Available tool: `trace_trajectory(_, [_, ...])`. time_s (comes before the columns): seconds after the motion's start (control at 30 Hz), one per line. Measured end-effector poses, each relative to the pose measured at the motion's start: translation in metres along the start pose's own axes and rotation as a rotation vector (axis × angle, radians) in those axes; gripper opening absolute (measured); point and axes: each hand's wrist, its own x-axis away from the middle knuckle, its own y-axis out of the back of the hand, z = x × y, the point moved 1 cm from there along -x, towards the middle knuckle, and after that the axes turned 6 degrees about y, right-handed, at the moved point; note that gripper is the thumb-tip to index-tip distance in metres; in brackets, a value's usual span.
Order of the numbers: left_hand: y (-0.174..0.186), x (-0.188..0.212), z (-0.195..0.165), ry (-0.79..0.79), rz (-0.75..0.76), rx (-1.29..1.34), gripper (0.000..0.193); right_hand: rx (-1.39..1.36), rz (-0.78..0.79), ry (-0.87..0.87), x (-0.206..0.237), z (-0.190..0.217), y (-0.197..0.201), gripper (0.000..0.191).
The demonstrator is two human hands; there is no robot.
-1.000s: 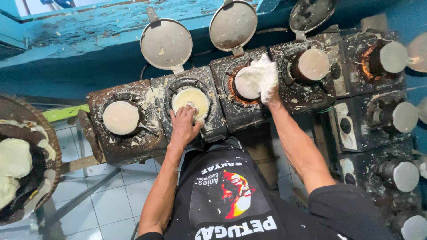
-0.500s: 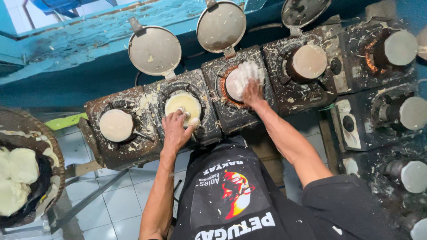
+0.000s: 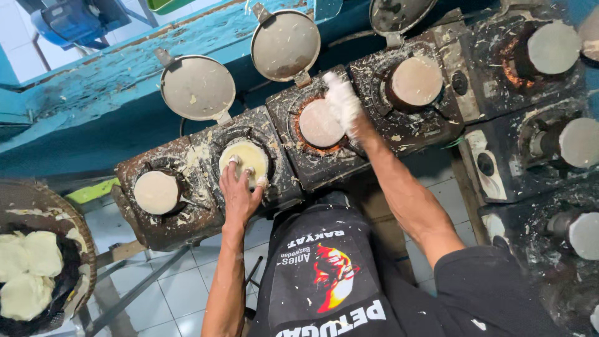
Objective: The person scoops batter by hand from a large basin and pours it onto round griddle pans on a row of gas stoves. They wipe the pans with a cloth, lift cooked flatbreads off the pans, and place the finished flatbreads into a woven basket.
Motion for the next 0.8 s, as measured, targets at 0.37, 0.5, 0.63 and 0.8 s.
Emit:
trace_trajectory(0.37, [-0.012,0.005,-0.015,0.1,0.027,0.092,0.052,-0.449,-0.661,-0.311,0.061,0.002,0.038,0.057])
trace_trajectory(0.5, [-0.011,0.01,-0.033,0.063,-0.006,0.188,0.055,-0.033,-0.932,-0.394,0.087,0.054,0.045,0.068])
trace_trajectory(0.63, [-0.025,0.021,-0.069,-0.071,-0.112,0.017,0.053,-0.229,-0.719,-0.521,0.131,0.115,0.031,0.066])
trace_trajectory(0.8, [-0.046,0.071,-0.134,-0.304,0.115,0.454,0.046,0.353,-0.834,-0.409,0.25,0.189,-0.033,0.052])
